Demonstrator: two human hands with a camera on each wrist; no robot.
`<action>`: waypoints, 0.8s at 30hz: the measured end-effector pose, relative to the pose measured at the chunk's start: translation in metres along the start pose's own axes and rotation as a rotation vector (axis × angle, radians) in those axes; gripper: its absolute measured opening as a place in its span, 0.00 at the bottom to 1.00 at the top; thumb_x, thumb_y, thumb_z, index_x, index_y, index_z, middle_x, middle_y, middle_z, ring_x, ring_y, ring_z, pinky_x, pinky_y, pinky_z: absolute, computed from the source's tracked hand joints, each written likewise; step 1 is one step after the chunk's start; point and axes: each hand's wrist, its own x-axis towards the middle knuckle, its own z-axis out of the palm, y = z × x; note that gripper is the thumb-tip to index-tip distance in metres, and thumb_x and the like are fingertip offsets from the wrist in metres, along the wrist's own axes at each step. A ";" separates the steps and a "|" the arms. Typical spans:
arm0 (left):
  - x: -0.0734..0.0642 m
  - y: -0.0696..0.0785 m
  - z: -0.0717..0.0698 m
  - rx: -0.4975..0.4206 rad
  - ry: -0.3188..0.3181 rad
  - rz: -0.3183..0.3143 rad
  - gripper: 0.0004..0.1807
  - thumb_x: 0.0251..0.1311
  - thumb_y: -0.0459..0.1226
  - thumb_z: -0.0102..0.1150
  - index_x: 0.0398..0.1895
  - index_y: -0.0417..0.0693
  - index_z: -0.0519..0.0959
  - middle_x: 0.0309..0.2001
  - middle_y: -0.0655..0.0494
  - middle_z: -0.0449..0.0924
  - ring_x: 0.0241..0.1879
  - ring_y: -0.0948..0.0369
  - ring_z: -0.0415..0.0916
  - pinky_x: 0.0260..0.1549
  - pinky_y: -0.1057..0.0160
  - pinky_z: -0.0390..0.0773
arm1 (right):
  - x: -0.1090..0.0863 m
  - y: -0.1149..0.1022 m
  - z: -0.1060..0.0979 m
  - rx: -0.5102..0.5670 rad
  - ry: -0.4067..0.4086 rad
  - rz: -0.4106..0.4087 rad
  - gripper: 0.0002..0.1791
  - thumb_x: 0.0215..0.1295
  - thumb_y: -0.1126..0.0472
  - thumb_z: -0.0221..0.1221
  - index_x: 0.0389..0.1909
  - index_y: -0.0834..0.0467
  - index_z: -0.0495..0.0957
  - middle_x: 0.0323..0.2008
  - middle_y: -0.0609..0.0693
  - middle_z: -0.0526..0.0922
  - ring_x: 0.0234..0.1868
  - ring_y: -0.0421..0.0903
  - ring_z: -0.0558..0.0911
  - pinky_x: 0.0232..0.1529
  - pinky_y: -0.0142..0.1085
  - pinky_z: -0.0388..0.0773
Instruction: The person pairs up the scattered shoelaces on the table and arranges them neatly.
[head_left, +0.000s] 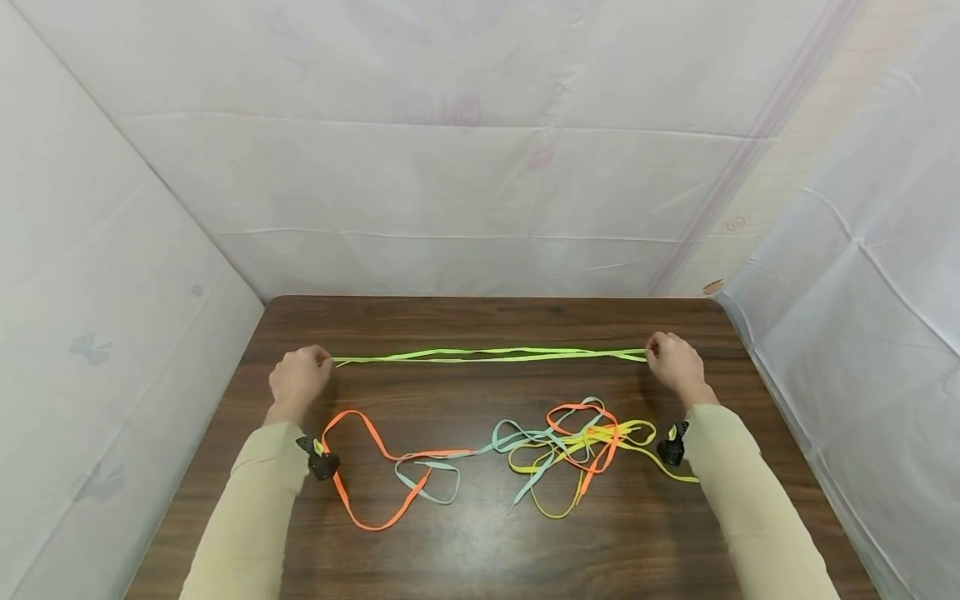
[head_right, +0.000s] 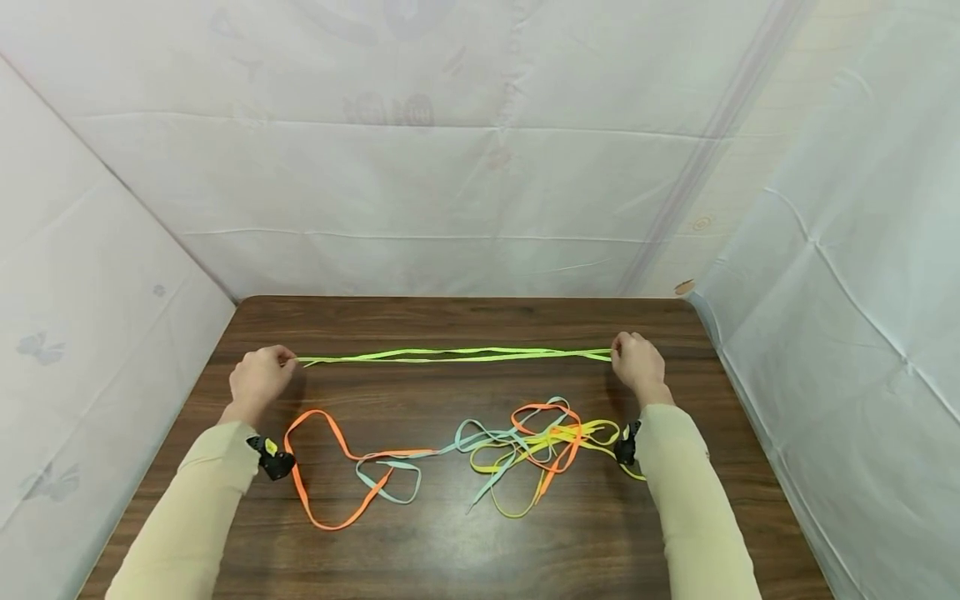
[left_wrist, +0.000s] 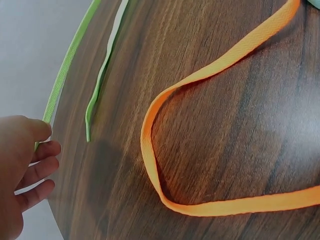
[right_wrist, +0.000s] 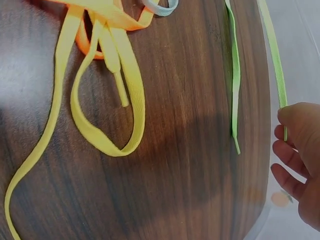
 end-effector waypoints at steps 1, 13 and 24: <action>0.000 0.001 0.000 0.001 -0.003 -0.010 0.13 0.61 0.42 0.47 0.38 0.45 0.80 0.34 0.42 0.82 0.22 0.49 0.76 0.16 0.53 0.69 | 0.001 0.000 0.000 0.000 -0.008 0.002 0.07 0.63 0.63 0.52 0.36 0.63 0.75 0.32 0.59 0.77 0.28 0.53 0.76 0.27 0.48 0.72; 0.010 0.012 -0.001 -0.004 -0.023 -0.067 0.12 0.58 0.42 0.47 0.30 0.43 0.77 0.27 0.45 0.80 0.22 0.51 0.74 0.17 0.53 0.70 | 0.010 -0.007 -0.009 -0.027 -0.081 0.066 0.09 0.64 0.62 0.49 0.37 0.63 0.74 0.34 0.61 0.77 0.29 0.54 0.77 0.26 0.48 0.72; 0.020 0.025 0.000 -0.002 -0.022 -0.087 0.12 0.58 0.42 0.46 0.26 0.45 0.74 0.23 0.49 0.77 0.21 0.53 0.72 0.18 0.55 0.69 | 0.013 -0.011 -0.011 -0.024 -0.137 0.127 0.10 0.65 0.63 0.46 0.38 0.65 0.73 0.35 0.62 0.78 0.30 0.56 0.77 0.26 0.47 0.72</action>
